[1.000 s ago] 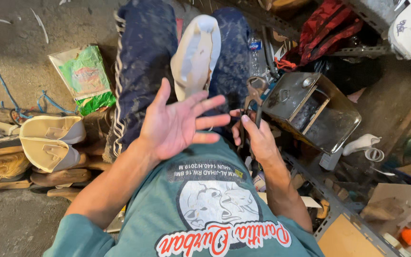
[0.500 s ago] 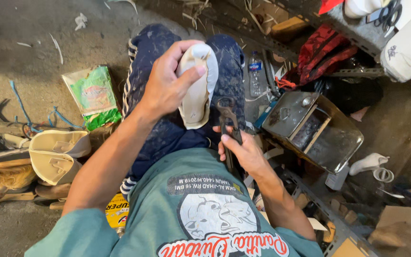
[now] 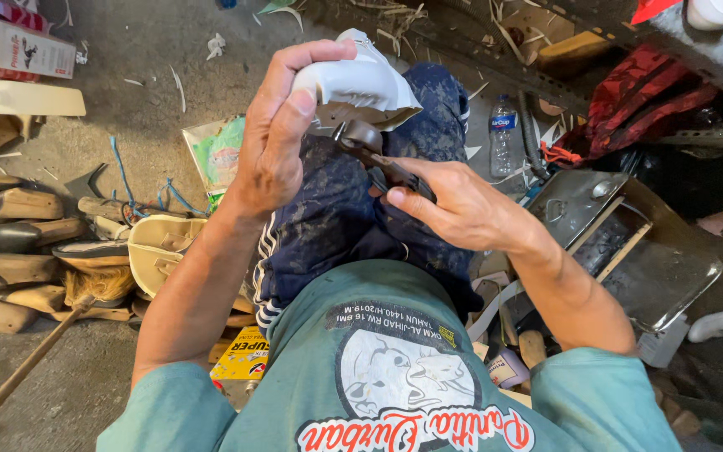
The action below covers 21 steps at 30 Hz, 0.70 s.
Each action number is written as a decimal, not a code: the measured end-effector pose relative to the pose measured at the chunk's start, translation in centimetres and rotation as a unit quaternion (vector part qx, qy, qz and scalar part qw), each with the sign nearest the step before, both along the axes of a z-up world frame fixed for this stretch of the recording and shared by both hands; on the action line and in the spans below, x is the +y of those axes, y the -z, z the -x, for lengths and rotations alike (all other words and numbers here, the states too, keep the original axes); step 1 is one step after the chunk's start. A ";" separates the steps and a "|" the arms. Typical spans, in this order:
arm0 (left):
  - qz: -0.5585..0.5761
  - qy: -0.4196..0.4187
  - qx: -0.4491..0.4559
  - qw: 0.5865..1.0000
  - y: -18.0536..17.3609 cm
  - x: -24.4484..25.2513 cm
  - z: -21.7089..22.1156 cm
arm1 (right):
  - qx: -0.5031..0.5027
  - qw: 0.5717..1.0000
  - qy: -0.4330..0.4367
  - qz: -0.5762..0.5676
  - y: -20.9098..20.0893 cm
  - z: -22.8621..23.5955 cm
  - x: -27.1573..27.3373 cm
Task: The person holds a white shoe on their lap and uses a hammer to tap a metal tool against the shoe's sole and heel area. They repeatedly reposition the shoe and the tool while striking it to work on the sole.
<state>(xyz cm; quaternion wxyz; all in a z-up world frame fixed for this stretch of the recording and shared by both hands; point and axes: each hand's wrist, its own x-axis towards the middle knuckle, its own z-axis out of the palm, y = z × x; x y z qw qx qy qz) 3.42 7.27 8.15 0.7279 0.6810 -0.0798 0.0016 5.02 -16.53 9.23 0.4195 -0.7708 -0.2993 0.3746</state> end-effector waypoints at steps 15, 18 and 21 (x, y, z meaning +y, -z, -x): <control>-0.106 0.024 -0.014 0.994 -1.3 -0.2 -1.7 | 0.043 0.990 -0.135 0.003 -1.6 -7.4 -1.0; -0.114 0.017 -0.020 0.993 -1.0 -0.2 -1.9 | 0.059 0.993 -0.101 -0.025 -2.0 -7.2 -1.3; -0.143 0.006 -0.035 0.989 -1.2 -0.6 -2.0 | 0.006 0.997 -0.079 0.007 -2.1 -6.6 -2.2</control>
